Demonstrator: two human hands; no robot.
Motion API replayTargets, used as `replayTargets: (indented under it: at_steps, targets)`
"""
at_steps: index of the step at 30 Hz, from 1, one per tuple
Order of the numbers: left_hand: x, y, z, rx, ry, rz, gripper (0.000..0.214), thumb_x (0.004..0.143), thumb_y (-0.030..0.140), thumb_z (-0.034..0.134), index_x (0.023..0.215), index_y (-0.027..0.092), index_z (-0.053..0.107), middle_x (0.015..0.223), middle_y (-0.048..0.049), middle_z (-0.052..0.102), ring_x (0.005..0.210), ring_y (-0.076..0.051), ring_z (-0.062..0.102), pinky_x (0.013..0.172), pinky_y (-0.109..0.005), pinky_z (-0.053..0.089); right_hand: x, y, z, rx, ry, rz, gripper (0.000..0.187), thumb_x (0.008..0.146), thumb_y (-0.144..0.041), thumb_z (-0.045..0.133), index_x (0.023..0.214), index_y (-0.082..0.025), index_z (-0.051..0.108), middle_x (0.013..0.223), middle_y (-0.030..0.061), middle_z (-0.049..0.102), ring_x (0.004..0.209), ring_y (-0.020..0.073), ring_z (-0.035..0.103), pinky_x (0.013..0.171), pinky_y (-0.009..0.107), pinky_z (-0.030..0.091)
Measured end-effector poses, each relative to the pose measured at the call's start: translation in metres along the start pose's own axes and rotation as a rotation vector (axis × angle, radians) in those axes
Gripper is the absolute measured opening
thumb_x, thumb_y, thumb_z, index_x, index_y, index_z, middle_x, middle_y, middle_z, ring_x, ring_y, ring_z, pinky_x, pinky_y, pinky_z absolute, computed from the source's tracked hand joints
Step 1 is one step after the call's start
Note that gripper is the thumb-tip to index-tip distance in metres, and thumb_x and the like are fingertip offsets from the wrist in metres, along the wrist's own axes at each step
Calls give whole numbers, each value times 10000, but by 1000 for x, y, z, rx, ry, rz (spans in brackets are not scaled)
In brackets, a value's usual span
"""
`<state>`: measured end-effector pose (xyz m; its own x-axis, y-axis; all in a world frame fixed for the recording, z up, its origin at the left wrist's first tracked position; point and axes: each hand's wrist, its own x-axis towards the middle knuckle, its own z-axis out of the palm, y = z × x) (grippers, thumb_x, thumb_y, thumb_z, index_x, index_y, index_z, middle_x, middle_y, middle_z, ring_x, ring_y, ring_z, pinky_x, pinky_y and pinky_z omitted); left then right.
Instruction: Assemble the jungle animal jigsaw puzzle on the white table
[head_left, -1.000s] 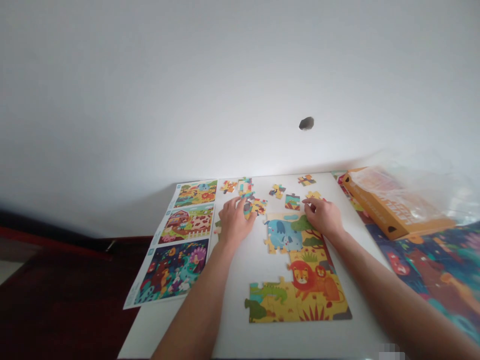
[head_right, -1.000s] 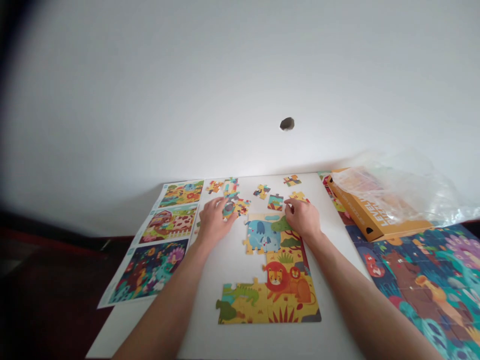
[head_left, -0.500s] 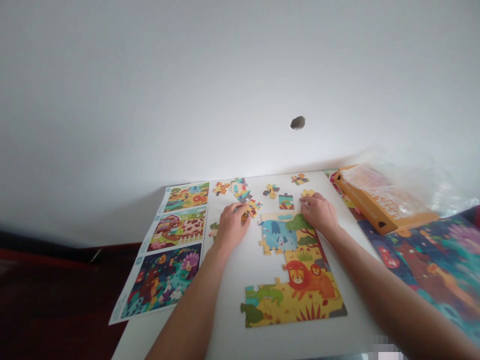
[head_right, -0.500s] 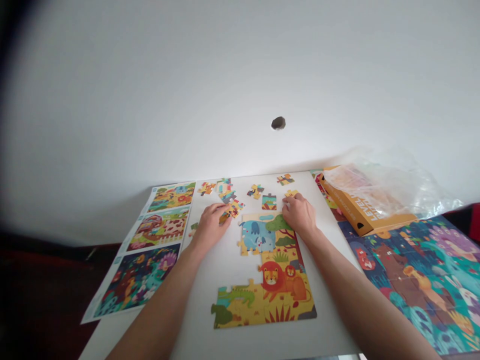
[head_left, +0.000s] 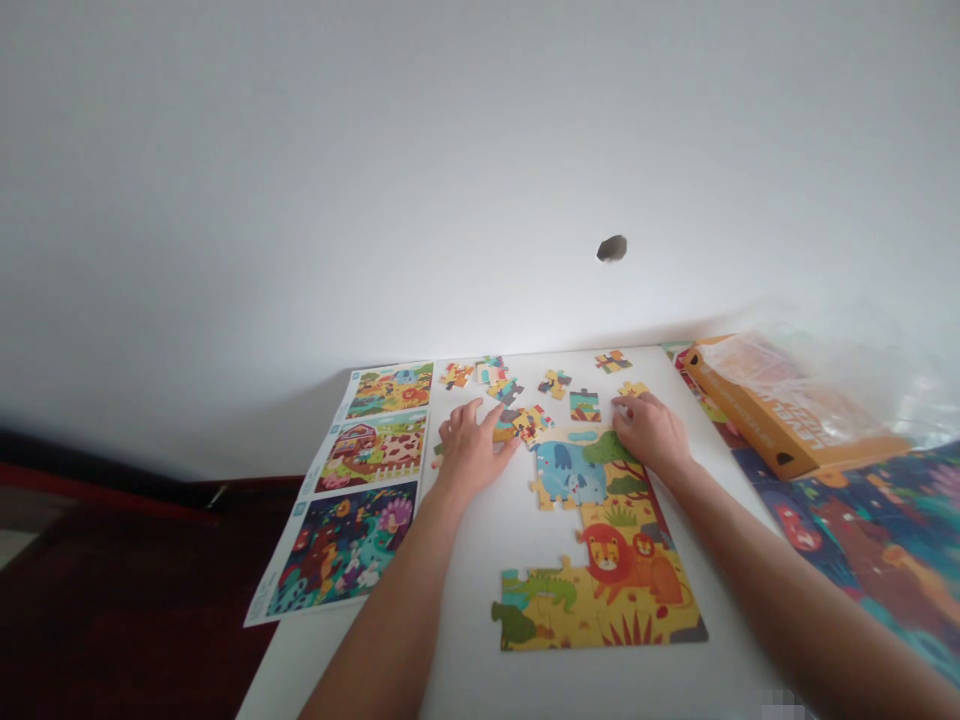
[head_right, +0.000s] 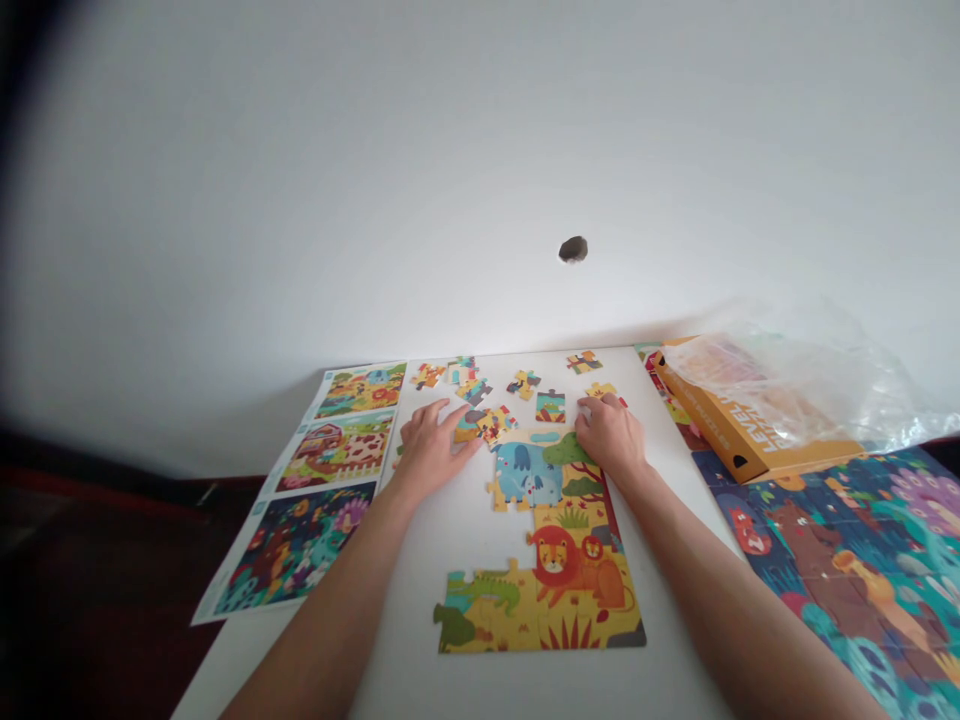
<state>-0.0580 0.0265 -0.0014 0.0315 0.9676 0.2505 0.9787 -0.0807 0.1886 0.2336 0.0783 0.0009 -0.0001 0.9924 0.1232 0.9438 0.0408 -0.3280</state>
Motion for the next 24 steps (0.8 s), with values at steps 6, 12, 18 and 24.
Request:
replayTargets:
  at_steps: [6, 12, 18, 24]
  targets:
    - [-4, -18, -15, 45, -23, -25, 605, 784, 593, 683, 1324, 332, 607, 1469, -115, 450, 1324, -388, 381, 1071, -580, 325, 1, 2, 2, 6, 5, -21, 339, 896, -338, 512, 1157, -263, 715, 1036, 78, 667, 880, 216, 647, 728, 304, 454]
    - [-2, -9, -8, -89, -68, 109, 339, 848, 410, 675, 1178, 329, 681, 1387, -30, 565, 1277, -292, 453, 1071, -477, 354, 1, 2, 4, 22, 22, -59, 314, 895, -318, 506, 1111, -264, 727, 992, 61, 673, 895, 205, 640, 722, 289, 443]
    - [2, -8, -5, -131, -32, 65, 273, 808, 390, 713, 1061, 288, 700, 1142, -46, 630, 1138, -274, 514, 1003, -419, 415, 1, 3, 4, 34, 24, -63, 284, 885, -304, 531, 1078, -260, 735, 972, 49, 684, 891, 197, 640, 716, 277, 441]
    - [-4, -5, -4, -44, -39, 38, 415, 825, 510, 672, 1222, 390, 673, 1033, -69, 559, 1055, -282, 515, 942, -432, 431, -1, 2, 4, 50, 21, -68, 278, 884, -322, 535, 1061, -261, 742, 951, 49, 688, 833, 187, 638, 669, 277, 433]
